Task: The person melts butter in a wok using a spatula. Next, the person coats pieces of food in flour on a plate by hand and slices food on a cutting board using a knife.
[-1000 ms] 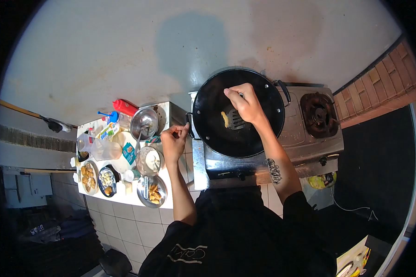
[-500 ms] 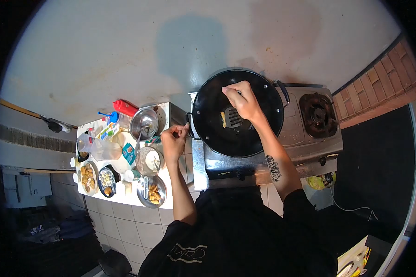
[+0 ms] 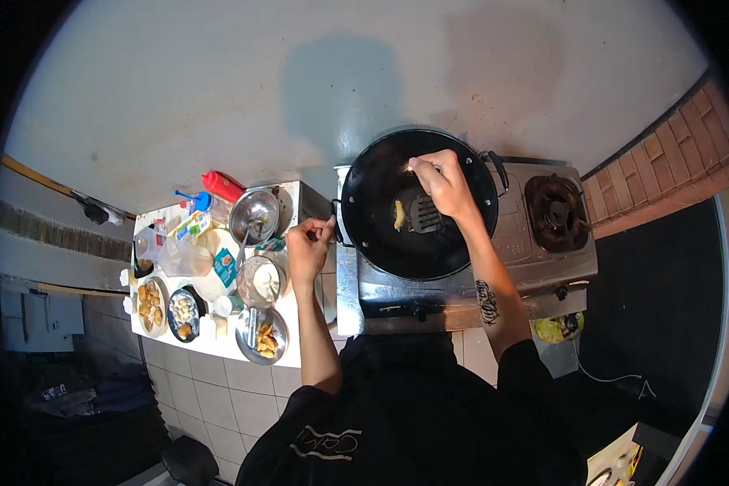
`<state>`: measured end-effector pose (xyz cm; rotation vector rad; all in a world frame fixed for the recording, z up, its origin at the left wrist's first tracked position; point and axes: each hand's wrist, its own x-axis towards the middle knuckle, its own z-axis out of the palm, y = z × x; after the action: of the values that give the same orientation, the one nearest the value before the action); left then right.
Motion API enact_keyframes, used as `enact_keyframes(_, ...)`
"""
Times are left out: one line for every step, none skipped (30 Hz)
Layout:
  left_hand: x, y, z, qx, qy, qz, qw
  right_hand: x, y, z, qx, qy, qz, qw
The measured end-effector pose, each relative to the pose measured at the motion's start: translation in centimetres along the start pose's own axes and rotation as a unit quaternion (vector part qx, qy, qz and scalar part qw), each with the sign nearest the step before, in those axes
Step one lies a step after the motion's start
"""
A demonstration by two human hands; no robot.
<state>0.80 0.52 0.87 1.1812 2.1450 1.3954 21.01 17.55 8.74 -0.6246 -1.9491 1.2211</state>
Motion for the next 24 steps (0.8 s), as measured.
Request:
enact_keyframes(0.0,0.1,0.0,-0.003,-0.003,-0.008,1.000,0.1,0.0,-0.1,0.000,0.001,0.000,1.000)
enact_keyframes(0.0,0.1,0.0,-0.003,-0.004,-0.007,1.000,0.1,0.0,-0.2,0.015,0.014,0.001,1.000)
enact_keyframes(0.0,0.1,0.0,0.000,-0.006,-0.009,1.000,0.1,-0.3,-0.2,0.031,0.027,0.001,0.999)
enact_keyframes(0.0,0.2,-0.1,0.004,-0.008,-0.011,1.000,0.2,-0.3,0.2,0.042,0.050,-0.014,0.998)
enact_keyframes(0.0,0.1,-0.1,0.003,-0.008,-0.009,1.000,0.3,-0.3,0.4,0.041,0.052,-0.014,0.998)
enact_keyframes(0.1,0.1,-0.1,0.001,-0.008,-0.006,1.000,0.3,-0.1,0.7,0.052,0.054,-0.025,0.997)
enact_keyframes(0.1,0.1,-0.1,-0.002,-0.008,-0.003,1.000,0.4,0.2,1.0,0.063,0.055,-0.034,0.996)
enact_keyframes(0.1,0.2,-0.1,-0.003,-0.008,-0.002,1.000,0.4,1.0,1.4,0.084,0.062,-0.037,0.994)
enact_keyframes(0.1,0.2,-0.1,0.000,-0.009,-0.004,1.000,0.3,1.2,1.7,0.084,0.061,-0.037,0.994)
enact_keyframes(0.1,0.3,-0.2,0.003,-0.010,-0.006,1.000,0.1,1.4,1.9,0.091,0.073,-0.013,0.993)
enact_keyframes(0.1,0.3,-0.2,0.003,-0.008,-0.007,1.000,0.0,1.7,2.2,0.099,0.085,0.012,0.991)
enact_keyframes(0.0,0.3,-0.2,0.005,-0.007,-0.004,1.000,0.0,1.9,2.4,0.096,0.084,0.001,0.992)
enact_keyframes(0.1,0.3,-0.2,0.006,-0.007,0.000,1.000,0.1,2.1,2.2,0.097,0.082,0.000,0.992)
enact_keyframes(0.1,0.3,-0.3,0.006,-0.006,-0.001,1.000,0.0,2.3,2.0,0.079,0.081,0.007,0.994)
enact_keyframes(0.1,0.3,-0.2,0.006,-0.007,-0.004,1.000,0.0,2.1,1.7,0.060,0.081,0.014,0.995)
enact_keyframes(0.1,0.3,-0.2,0.006,-0.008,-0.008,1.000,-0.1,1.9,1.4,0.041,0.082,0.021,0.996)
enact_keyframes(0.2,0.2,-0.2,0.006,-0.009,-0.007,1.000,-0.2,1.8,1.2,0.040,0.083,0.022,0.995)
enact_keyframes(0.2,0.0,-0.1,0.000,-0.011,-0.002,1.000,-0.2,1.6,0.9,0.061,0.088,0.034,0.994)
enact_keyframes(0.3,-0.1,-0.1,-0.006,-0.011,0.004,1.000,-0.2,1.5,0.7,0.082,0.092,0.046,0.991)
enact_keyframes(0.3,-0.3,0.0,-0.007,-0.012,0.004,1.000,-0.2,1.8,0.4,0.106,0.099,0.055,0.988)
enact_keyframes(0.4,-0.5,0.0,-0.003,-0.013,0.002,1.000,-0.2,1.7,0.2,0.140,0.098,0.031,0.985)
enact_keyframes(0.4,-0.6,0.0,0.001,-0.013,-0.001,1.000,-0.2,1.6,-0.1,0.142,0.102,0.028,0.984)
enact_keyframes(0.5,-0.6,0.0,0.001,-0.013,-0.001,1.000,-0.2,1.5,-0.5,0.145,0.107,0.024,0.983)
enact_keyframes(0.4,-0.6,-0.1,0.004,-0.011,0.009,1.000,-0.2,1.3,-0.9,0.137,0.105,0.006,0.985)
